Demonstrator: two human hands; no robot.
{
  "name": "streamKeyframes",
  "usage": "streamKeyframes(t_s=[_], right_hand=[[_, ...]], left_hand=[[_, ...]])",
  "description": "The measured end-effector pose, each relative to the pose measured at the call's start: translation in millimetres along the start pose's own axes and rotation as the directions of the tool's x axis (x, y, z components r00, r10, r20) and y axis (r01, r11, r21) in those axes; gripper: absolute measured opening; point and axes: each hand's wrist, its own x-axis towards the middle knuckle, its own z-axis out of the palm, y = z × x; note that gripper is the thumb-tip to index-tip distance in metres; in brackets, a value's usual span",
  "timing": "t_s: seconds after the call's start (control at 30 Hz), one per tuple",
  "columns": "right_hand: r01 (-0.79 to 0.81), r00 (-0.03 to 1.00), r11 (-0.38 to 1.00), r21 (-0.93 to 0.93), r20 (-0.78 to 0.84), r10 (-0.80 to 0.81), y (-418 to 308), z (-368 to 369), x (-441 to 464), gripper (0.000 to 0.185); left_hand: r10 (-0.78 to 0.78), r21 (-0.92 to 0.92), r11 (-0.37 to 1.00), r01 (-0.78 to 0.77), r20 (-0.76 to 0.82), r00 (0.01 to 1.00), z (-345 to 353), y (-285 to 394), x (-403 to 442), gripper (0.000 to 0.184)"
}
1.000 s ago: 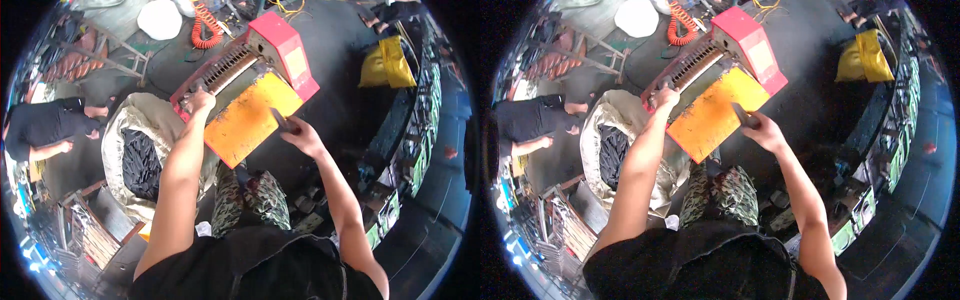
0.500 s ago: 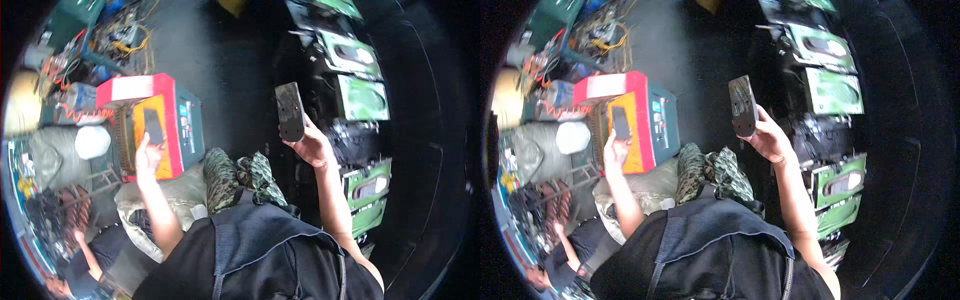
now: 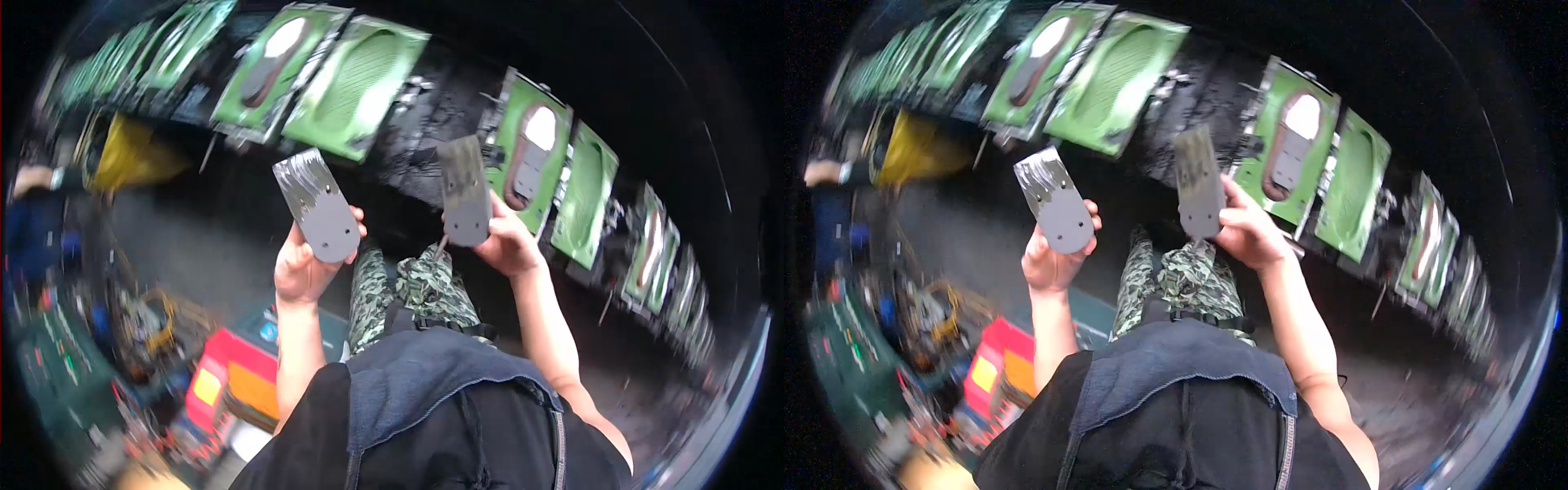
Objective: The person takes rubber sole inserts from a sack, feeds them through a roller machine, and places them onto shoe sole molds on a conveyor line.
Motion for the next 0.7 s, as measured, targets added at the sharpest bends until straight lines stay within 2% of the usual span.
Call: streamKeyframes(t_s=[0.03,0.07,0.1,0.13,0.17,0.2,0.27,0.4,0.5,0.6,0.67,0.7], right_hand=[[-0.034,0.998,0.999,-0.023,-0.056,0.033,2,-1,-14,0.076],[-0.025,0.984,0.997,-0.08,-0.177,0.01,9,-2,-29,0.075],[-0.036,0.975,0.983,-0.181,-0.221,-0.005,15,-5,-44,0.074],[-0.063,0.966,0.96,-0.272,-0.257,-0.01,22,-7,-60,0.074],[-0.059,0.946,0.967,-0.247,-0.322,-0.025,28,-8,-76,0.074],[-0.055,0.923,0.975,-0.217,-0.382,-0.033,34,-11,-93,0.073],[-0.043,0.884,0.974,-0.222,-0.463,-0.067,48,-28,-128,0.072],[-0.061,0.778,0.964,-0.258,-0.618,-0.116,62,-57,-206,0.061],[-0.083,0.734,0.955,-0.285,-0.666,-0.135,59,-91,-257,0.061],[-0.097,0.652,0.949,-0.299,-0.739,-0.166,55,-123,-313,0.061],[-0.155,0.599,0.938,-0.309,-0.784,-0.16,53,-152,-349,0.06],[-0.156,0.592,0.93,-0.334,-0.785,-0.182,53,-170,-367,0.06]], left_hand=[[-0.075,0.096,0.992,0.082,-0.076,0.994,-1,0,10,0.078],[-0.144,0.277,0.942,0.19,-0.177,0.974,4,-1,26,0.083],[-0.185,0.506,0.824,0.255,-0.184,0.965,6,-1,43,0.084],[-0.207,0.706,0.647,0.289,-0.202,0.957,8,0,52,0.086],[-0.166,0.915,0.286,0.285,-0.246,0.955,15,0,64,0.084],[-0.102,0.975,0.043,0.22,-0.215,0.971,27,-2,74,0.08],[-0.07,0.987,-0.121,0.107,-0.116,0.991,32,-18,82,0.078],[-0.163,0.966,-0.258,-0.002,-0.041,0.986,61,-80,110,0.074],[-0.131,0.884,-0.42,-0.205,0.164,0.978,84,-152,134,0.073],[-0.117,0.839,-0.503,-0.208,0.172,0.978,126,-207,141,0.072],[-0.058,0.896,-0.364,-0.255,0.252,0.966,158,-240,133,0.07],[-0.113,0.939,-0.306,-0.159,0.13,0.985,182,-255,126,0.071]])
